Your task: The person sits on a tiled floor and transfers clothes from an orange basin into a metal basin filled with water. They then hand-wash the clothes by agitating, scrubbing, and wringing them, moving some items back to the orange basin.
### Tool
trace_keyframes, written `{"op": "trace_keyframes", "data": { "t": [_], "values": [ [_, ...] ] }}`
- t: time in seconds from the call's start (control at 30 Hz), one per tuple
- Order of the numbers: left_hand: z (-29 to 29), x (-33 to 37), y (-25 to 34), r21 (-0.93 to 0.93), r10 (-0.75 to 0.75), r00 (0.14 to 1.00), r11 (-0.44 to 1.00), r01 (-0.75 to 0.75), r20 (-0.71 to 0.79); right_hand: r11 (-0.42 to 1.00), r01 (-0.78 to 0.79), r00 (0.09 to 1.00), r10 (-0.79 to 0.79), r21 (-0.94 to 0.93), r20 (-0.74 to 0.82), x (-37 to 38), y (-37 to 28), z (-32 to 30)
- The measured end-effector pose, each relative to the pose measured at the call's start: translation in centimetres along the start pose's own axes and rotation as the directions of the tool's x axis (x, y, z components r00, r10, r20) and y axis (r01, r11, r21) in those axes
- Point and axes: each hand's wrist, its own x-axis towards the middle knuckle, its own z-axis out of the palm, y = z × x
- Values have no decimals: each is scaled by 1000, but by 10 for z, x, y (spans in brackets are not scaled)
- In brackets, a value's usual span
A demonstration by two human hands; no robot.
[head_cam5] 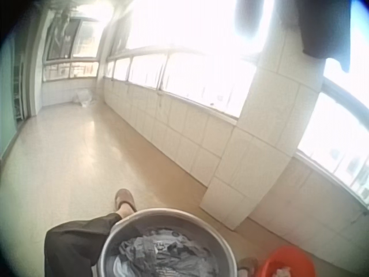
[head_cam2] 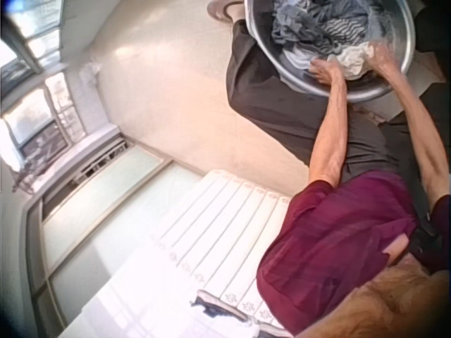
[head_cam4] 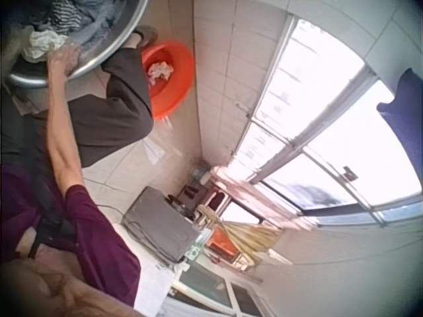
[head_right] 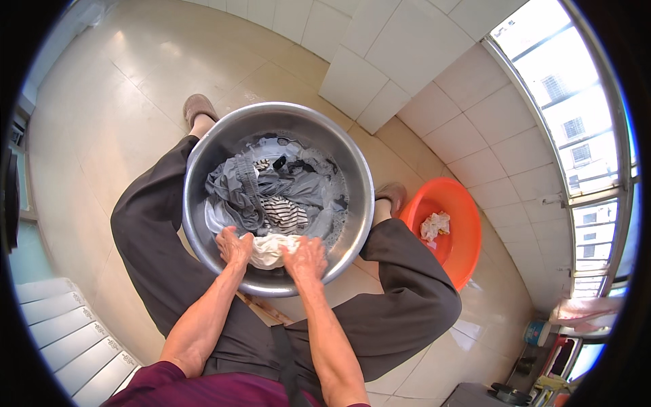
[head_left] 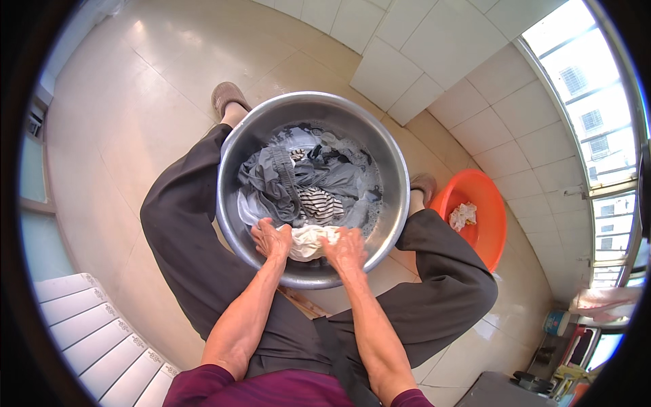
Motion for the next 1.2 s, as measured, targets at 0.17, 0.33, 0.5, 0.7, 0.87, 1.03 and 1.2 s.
{"op": "trace_keyframes", "data": {
  "t": [0.17,0.33,0.5,0.7,0.87,1.03,1.2],
  "values": [
    [-10,-2,21,-247,278,961,931,-269,1,937,65,998,-67,-342,5,20,39,58],
    [4,4,-6,-314,227,958,935,-165,172,934,355,846,-304,-37,437,15,19,97],
    [-2,7,2,-333,180,967,936,-113,177,988,123,983,-133,-88,-124,25,49,102],
    [16,-10,13,-315,129,953,948,-38,273,973,135,984,-154,185,91,38,69,116],
    [20,18,-19,-569,-137,850,687,452,509,162,-491,825,-229,856,516,30,-8,14],
    [-1,11,8,-679,22,691,209,704,723,-28,-487,778,-469,873,419,13,-32,-53],
    [-12,6,13,-539,366,537,-109,835,760,-381,-583,789,-478,718,387,8,-33,-57]
  ]
}}
